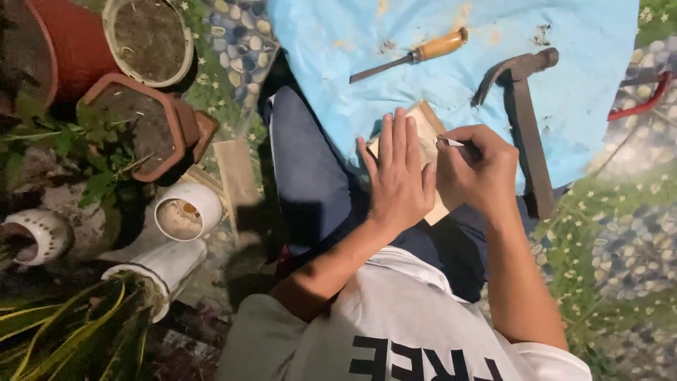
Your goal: The person hand-sands a small wooden block to smooth its edges and surfaces using a piece of sandpaper.
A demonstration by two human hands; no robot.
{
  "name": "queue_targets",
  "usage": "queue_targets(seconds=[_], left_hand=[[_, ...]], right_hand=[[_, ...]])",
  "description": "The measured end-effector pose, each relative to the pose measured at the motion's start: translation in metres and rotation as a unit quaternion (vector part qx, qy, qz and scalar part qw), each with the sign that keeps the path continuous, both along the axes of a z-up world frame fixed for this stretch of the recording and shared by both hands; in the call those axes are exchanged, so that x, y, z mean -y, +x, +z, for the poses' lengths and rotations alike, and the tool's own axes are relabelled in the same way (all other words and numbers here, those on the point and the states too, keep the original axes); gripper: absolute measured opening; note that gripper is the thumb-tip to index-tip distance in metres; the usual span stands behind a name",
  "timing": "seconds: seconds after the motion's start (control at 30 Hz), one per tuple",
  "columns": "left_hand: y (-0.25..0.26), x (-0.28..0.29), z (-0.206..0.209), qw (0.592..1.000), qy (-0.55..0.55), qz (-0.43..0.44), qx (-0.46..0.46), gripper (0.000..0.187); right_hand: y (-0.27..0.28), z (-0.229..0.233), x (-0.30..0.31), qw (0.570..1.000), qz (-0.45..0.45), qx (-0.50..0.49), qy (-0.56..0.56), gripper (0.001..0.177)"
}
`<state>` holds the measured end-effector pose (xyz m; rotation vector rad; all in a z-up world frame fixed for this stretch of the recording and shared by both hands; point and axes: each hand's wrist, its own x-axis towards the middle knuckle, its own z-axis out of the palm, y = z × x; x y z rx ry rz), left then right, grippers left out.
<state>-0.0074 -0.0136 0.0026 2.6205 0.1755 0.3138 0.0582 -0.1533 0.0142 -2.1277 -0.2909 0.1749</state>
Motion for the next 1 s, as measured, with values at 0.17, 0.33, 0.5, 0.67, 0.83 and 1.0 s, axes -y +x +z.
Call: queue_targets(seconds=[0.17,0.33,0.5,0.67,0.83,1.0], left_hand=[[-0.001,0.000,-0.001,1.000,-0.015,0.011,0.020,0.068],[-0.002,0.003,-0.001,0.999,-0.017,-0.007,0.032,0.072],[0.001,-0.002,0.008,1.000,-0.005,-0.020,0.018,0.076],[0.005,-0.007,0.025,1.000,-0.001,-0.025,-0.015,0.078],[-0.003,-0.006,0.021,0.998,0.018,-0.040,-0.041,0.081],[0.000,-0.008,0.026,0.996,-0.035,-0.053,-0.070,0.078]], right_hand=[[-0.015,0.019,0.012,0.999,0.002,-0.018,-0.026,0.007],[-0.008,0.022,-0.002,0.999,-0.020,-0.016,-0.034,0.009],[0.003,-0.009,0.009,0.997,0.004,-0.033,-0.074,0.019],[0.010,-0.002,0.001,0.993,-0.019,-0.089,-0.069,0.016],[0.013,0.002,-0.012,0.993,-0.014,-0.091,-0.080,0.025],[0.015,-0.016,0.007,0.975,-0.046,-0.172,-0.135,0.021]])
